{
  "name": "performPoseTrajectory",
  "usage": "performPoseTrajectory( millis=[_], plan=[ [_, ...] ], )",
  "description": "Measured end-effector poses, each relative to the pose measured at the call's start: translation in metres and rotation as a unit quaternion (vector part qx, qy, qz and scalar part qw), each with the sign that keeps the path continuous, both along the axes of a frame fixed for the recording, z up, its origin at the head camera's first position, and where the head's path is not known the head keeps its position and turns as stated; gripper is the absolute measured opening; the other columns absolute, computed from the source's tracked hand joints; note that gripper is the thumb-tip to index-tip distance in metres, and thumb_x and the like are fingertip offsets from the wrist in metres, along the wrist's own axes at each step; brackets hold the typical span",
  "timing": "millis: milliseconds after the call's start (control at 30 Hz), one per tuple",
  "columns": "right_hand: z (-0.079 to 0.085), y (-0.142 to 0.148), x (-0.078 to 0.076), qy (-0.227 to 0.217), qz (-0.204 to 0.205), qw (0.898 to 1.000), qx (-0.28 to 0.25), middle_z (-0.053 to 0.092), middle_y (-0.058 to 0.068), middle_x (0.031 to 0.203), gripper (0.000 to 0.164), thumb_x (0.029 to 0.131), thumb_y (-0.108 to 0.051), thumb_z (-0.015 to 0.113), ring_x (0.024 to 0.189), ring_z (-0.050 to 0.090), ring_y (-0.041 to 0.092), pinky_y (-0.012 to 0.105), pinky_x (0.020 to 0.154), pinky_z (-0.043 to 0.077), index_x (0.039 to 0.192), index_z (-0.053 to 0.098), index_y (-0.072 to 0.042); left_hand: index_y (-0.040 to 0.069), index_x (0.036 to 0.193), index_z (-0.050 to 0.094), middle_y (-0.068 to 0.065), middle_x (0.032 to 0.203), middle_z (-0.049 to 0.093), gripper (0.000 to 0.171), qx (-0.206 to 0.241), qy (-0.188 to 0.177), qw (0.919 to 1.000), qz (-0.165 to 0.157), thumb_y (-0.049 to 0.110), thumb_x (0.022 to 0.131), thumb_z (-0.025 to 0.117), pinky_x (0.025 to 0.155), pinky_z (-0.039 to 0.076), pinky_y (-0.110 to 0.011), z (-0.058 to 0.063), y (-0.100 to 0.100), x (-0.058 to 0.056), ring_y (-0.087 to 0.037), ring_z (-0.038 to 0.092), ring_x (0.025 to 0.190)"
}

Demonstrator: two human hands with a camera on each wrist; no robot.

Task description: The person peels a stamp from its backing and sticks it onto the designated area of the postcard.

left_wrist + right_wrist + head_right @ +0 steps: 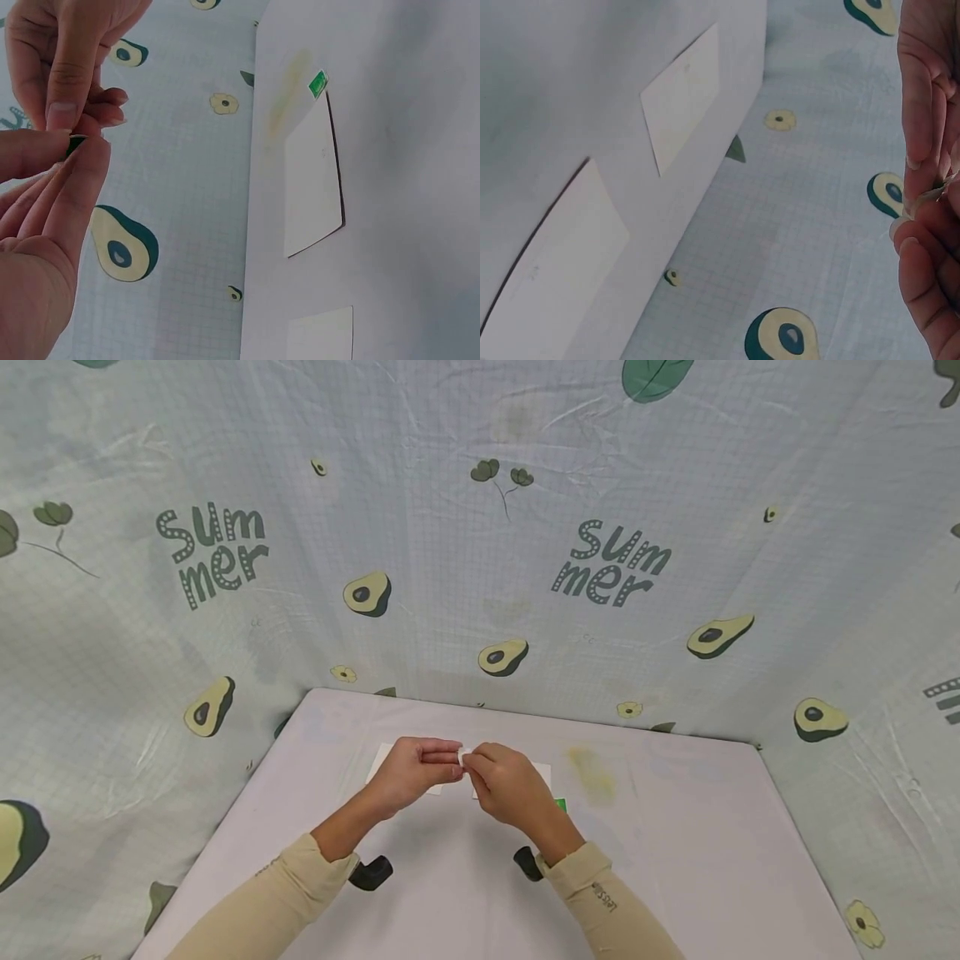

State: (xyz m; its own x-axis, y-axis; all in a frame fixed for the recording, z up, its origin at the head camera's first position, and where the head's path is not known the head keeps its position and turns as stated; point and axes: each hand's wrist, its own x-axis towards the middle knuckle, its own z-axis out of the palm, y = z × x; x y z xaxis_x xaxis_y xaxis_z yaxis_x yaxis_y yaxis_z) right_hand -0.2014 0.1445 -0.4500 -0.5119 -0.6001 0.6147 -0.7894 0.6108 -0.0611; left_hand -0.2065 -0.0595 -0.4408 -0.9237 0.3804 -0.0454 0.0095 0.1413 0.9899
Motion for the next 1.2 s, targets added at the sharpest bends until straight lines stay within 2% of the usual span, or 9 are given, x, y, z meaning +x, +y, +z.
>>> performPoseTrajectory(
  millis=[267, 467, 667, 833, 967, 1067, 1200],
  plan=[
    [0.0035, 0.0019, 0.0001, -0.007, 0.000, 1.000, -0.011, 0.077, 0.005, 0.091, 0.015, 0.086, -0.002, 0.082, 0.080, 0.073, 0.015, 0.025, 0.074, 0.063, 0.101, 0.079, -0.001, -0.009, 0.137, 0.062, -0.023, 0.121, 0.076, 0.042, -0.013, 0.012, 0.9998, 0.000, 0.004, 0.098, 0.070, 0.092, 0.063, -0.036, 0.0022, 0.0010, -0.0010, -0.030, 0.077, 0.109],
    [0.0038, 0.0029, 0.0006, -0.012, -0.005, 1.000, -0.014, 0.077, 0.005, 0.092, 0.017, 0.087, -0.004, 0.082, 0.079, 0.072, 0.015, 0.024, 0.074, 0.063, 0.103, 0.079, -0.001, -0.010, 0.137, 0.062, -0.023, 0.121, 0.076, 0.042, -0.008, 0.002, 0.9999, 0.008, 0.003, 0.097, 0.070, 0.091, 0.063, -0.036, 0.0054, 0.0035, -0.0005, -0.029, 0.078, 0.108],
    [0.0031, 0.0042, 0.0000, -0.011, 0.002, 1.000, -0.017, 0.076, 0.004, 0.091, 0.013, 0.088, -0.005, 0.081, 0.077, 0.071, 0.013, 0.023, 0.070, 0.061, 0.101, 0.079, -0.002, -0.013, 0.138, 0.059, -0.028, 0.125, 0.073, 0.043, 0.015, -0.010, 0.9998, -0.002, -0.002, 0.097, 0.068, 0.092, 0.063, -0.037, 0.0067, 0.0032, 0.0002, -0.034, 0.076, 0.112],
    [0.0031, 0.0054, -0.0006, -0.002, 0.007, 1.000, -0.007, 0.076, 0.005, 0.091, 0.012, 0.088, -0.004, 0.081, 0.079, 0.072, 0.015, 0.024, 0.071, 0.062, 0.100, 0.079, -0.002, -0.014, 0.138, 0.058, -0.029, 0.126, 0.072, 0.042, 0.013, -0.003, 0.9998, -0.013, -0.002, 0.098, 0.067, 0.092, 0.063, -0.037, 0.0054, 0.0025, 0.0001, -0.036, 0.075, 0.113],
    [0.0050, 0.0055, -0.0005, 0.009, 0.011, 1.000, 0.005, 0.076, 0.005, 0.091, 0.012, 0.087, -0.005, 0.082, 0.079, 0.072, 0.015, 0.025, 0.072, 0.062, 0.099, 0.079, -0.002, -0.014, 0.137, 0.059, -0.029, 0.126, 0.072, 0.042, 0.009, -0.002, 0.9998, -0.016, -0.002, 0.098, 0.068, 0.096, 0.061, -0.045, 0.0060, 0.0028, 0.0009, -0.040, 0.074, 0.115],
    [0.0063, 0.0053, -0.0005, 0.020, 0.016, 1.000, 0.013, 0.076, 0.006, 0.090, 0.013, 0.085, -0.005, 0.083, 0.078, 0.072, 0.015, 0.025, 0.071, 0.062, 0.098, 0.079, -0.001, -0.015, 0.137, 0.059, -0.030, 0.127, 0.071, 0.042, 0.007, -0.001, 0.9999, -0.015, -0.001, 0.098, 0.067, 0.096, 0.060, -0.047, 0.0062, 0.0034, 0.0009, -0.044, 0.072, 0.117],
    [0.0072, 0.0053, 0.0000, 0.029, 0.016, 0.999, 0.018, 0.076, 0.005, 0.089, 0.014, 0.084, -0.005, 0.084, 0.077, 0.071, 0.014, 0.024, 0.070, 0.061, 0.097, 0.079, -0.001, -0.015, 0.137, 0.059, -0.030, 0.127, 0.071, 0.040, 0.003, -0.003, 0.9999, -0.010, -0.002, 0.099, 0.065, 0.091, 0.063, -0.036, 0.0068, 0.0050, 0.0012, -0.044, 0.072, 0.117]
  ],
)
